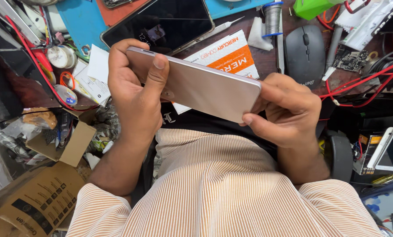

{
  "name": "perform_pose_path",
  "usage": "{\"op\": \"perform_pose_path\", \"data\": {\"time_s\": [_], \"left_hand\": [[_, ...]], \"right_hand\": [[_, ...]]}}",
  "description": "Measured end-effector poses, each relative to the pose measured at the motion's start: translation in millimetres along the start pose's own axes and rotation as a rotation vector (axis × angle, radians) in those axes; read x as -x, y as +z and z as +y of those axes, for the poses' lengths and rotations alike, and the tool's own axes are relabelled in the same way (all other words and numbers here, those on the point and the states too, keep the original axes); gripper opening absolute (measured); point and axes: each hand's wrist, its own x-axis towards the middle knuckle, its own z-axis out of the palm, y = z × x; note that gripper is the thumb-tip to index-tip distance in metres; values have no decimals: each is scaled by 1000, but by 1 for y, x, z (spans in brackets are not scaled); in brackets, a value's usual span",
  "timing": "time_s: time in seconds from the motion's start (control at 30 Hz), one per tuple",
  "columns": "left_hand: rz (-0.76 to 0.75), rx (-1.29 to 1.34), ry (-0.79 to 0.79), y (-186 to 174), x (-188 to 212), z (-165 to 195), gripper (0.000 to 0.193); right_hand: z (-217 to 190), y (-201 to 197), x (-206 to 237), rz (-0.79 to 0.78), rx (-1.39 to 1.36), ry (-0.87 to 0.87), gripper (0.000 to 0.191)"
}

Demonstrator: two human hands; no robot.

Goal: The person cleans the back cover of a smartphone with a wipe, sprays liquid onto it, and applies adhesive from a tube along the edges of the phone's internal frame. They then place the back cover onto the phone and secure it by wrapping a yellow rubber band around the device.

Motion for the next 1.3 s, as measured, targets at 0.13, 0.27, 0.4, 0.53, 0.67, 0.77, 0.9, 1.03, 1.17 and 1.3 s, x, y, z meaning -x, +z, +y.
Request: {"op": "perform_pose_path", "data": {"time_s": [0.13,0.27,0.4,0.53,0.67,0.77,0.9,1.03,1.17,1.3], "left_hand": [[64,51,-66,-3,-4,3,38],[7,53,-2,-7,-7,2,35],[10,0,-13,-8,-2,0,37],[28,-158,70,-7,1,3,40],[43,-121,67,-5,4,8,46],[81,-199,98,1,10,10,47],[198,-298,101,11,11,16,50],[224,-433,231,15,7,28,48],[201,-406,229,10,2,37,50],[273,-493,320,2,1,42,48]], "right_hand": [[9,3,-2,-3,57,-11,54],[11,6,-5,-23,124,-64,64],[10,10,-8,-7,241,-119,65],[10,14,-10,17,305,-79,63],[11,18,-7,-26,375,-23,87],[19,30,1,50,216,25,96],[30,34,6,141,296,73,100],[37,35,-4,136,-8,82,92],[35,37,-12,134,-88,174,83],[33,28,-7,-11,-169,244,80]]}}
